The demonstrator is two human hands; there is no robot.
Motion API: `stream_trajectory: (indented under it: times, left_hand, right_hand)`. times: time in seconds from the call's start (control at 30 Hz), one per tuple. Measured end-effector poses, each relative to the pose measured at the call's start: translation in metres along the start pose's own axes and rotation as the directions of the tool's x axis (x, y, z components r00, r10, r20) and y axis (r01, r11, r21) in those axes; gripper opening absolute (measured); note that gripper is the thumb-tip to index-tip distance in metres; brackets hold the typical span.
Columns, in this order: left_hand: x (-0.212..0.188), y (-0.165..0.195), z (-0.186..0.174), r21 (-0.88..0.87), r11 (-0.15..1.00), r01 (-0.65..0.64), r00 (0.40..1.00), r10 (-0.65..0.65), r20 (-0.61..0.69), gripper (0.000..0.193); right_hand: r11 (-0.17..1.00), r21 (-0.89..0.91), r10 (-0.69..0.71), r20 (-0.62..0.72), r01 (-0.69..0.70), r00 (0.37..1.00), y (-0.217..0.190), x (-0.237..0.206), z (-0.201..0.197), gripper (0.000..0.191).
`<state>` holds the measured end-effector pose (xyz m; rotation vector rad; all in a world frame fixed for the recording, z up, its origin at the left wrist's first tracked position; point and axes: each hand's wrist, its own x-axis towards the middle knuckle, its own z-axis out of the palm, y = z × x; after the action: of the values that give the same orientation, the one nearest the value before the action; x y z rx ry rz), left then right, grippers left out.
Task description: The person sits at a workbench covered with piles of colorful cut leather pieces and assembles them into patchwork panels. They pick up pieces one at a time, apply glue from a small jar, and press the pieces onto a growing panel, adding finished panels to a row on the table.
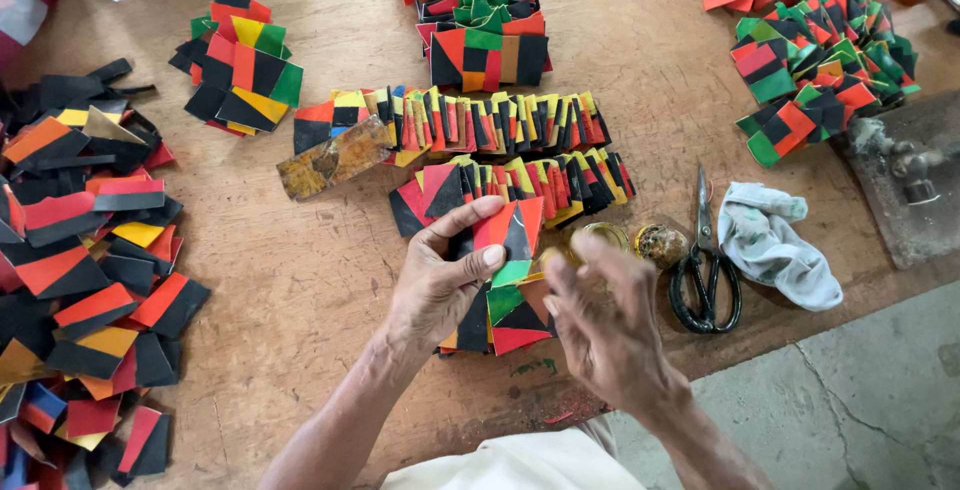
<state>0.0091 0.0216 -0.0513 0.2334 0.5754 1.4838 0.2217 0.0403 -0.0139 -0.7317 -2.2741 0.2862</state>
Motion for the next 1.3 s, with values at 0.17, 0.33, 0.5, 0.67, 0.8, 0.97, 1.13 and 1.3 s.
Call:
stream_trajectory:
  times: [0.17,0.33,0.5,0.67,0.8,0.97,1.13,1.3]
  left_hand:
    - [-0.001,0.002,0.001,0.01,1.0,-0.002,1.0,0.002,-0.003,0.055]
    - [-0.006,0.002,0.005,0.05,0.999,0.007,1.0,-0.008,0.022,0.055]
    - [-0.014,0.008,-0.001,0.096,0.994,-0.048,0.997,0.041,0.072,0.057]
    - [-0.019,0.058,-0.044,0.534,0.718,-0.446,0.885,0.444,0.143,0.03]
    - [-0.015,0.071,-0.063,0.711,0.452,-0.538,0.792,0.561,0.242,0.021]
    - [0.005,0.066,-0.07,0.865,-0.163,-0.475,0.702,0.523,0.484,0.031]
    - [0.025,0.061,-0.089,0.801,-0.303,-0.516,0.687,0.411,0.599,0.034]
    - [0.039,0.056,-0.101,0.789,-0.375,-0.487,0.725,0.331,0.604,0.027]
  right_hand:
    - [0.996,0.051,-0.081,0.048,0.079,0.996,-0.005,0.003,0.001,0.076]
    - [0.999,0.033,-0.035,0.033,0.034,0.999,0.003,0.015,0.004,0.081]
    - [0.995,-0.025,0.094,0.055,-0.092,0.994,0.025,0.03,-0.007,0.08]
    - [0.981,0.003,0.195,0.027,-0.195,0.98,0.013,0.018,-0.034,0.066]
    - [0.953,-0.008,0.303,0.034,-0.303,0.952,0.006,0.006,-0.045,0.053]
    - [0.942,-0.048,0.336,0.054,-0.334,0.94,0.007,-0.001,-0.048,0.047]
    - [0.926,-0.055,0.376,0.058,-0.373,0.925,0.008,-0.005,-0.05,0.048]
    - [0.913,-0.091,0.403,0.075,-0.397,0.912,0.011,-0.004,-0.052,0.047]
